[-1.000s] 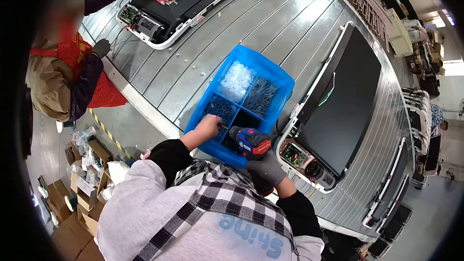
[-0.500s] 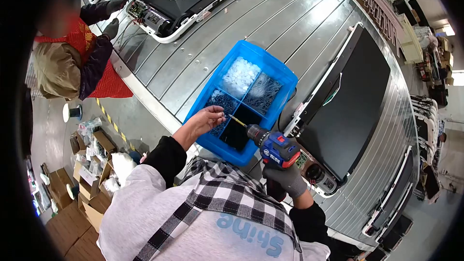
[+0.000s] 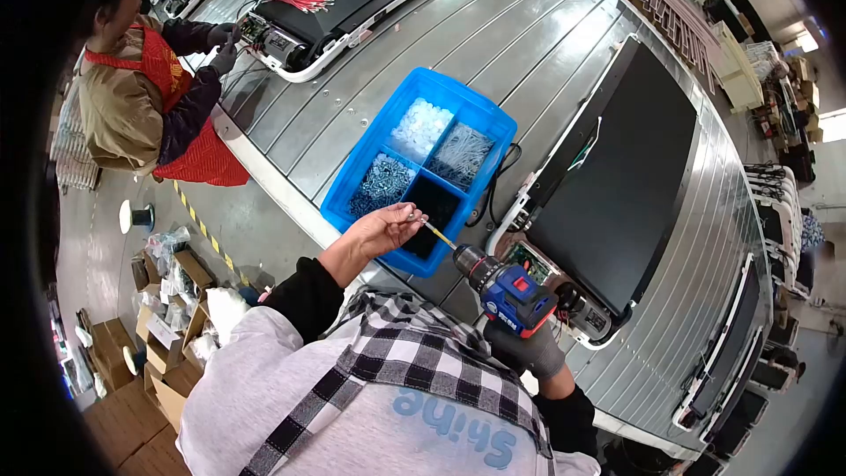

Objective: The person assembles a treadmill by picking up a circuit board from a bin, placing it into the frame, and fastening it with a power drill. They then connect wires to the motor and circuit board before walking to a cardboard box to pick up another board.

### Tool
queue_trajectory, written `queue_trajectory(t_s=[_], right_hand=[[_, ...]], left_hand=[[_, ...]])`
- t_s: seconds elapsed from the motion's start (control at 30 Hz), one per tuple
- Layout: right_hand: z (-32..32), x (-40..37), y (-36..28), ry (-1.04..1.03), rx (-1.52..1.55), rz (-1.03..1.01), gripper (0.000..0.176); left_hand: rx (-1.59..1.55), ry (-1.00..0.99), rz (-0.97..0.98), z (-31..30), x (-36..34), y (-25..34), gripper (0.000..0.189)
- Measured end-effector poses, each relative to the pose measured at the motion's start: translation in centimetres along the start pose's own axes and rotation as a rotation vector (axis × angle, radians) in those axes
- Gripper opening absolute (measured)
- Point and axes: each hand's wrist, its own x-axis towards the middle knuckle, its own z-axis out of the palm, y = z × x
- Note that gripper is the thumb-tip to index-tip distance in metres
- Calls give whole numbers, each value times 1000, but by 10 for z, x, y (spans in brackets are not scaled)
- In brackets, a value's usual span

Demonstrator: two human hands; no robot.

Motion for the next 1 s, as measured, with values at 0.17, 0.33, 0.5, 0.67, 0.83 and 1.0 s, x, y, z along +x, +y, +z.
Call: queue_trajectory(t_s=[0.17, 0.33, 0.5, 0.67, 0.83, 1.0], right_hand=[[-1, -10, -10, 21, -195, -39, 38], [-1, -14, -3, 12, -392, -203, 30], [1, -14, -9, 56, -481, -260, 29], [-6, -12, -3, 55, -470, -237, 30], [-12, -8, -2, -25, -755, -385, 32], [-15, -6, 16, -59, -267, -18, 39]], left_hand=[[10, -13, -12, 9, -7, -16, 18], [-68, 113, 66, 36, -20, -33, 18], [-184, 103, 70, 34, -17, -36, 19], [-224, -7, 65, 24, -2, -39, 15], [-41, 46, 169, 37, 0, -45, 13], [-18, 112, 257, 35, 18, -57, 7]])
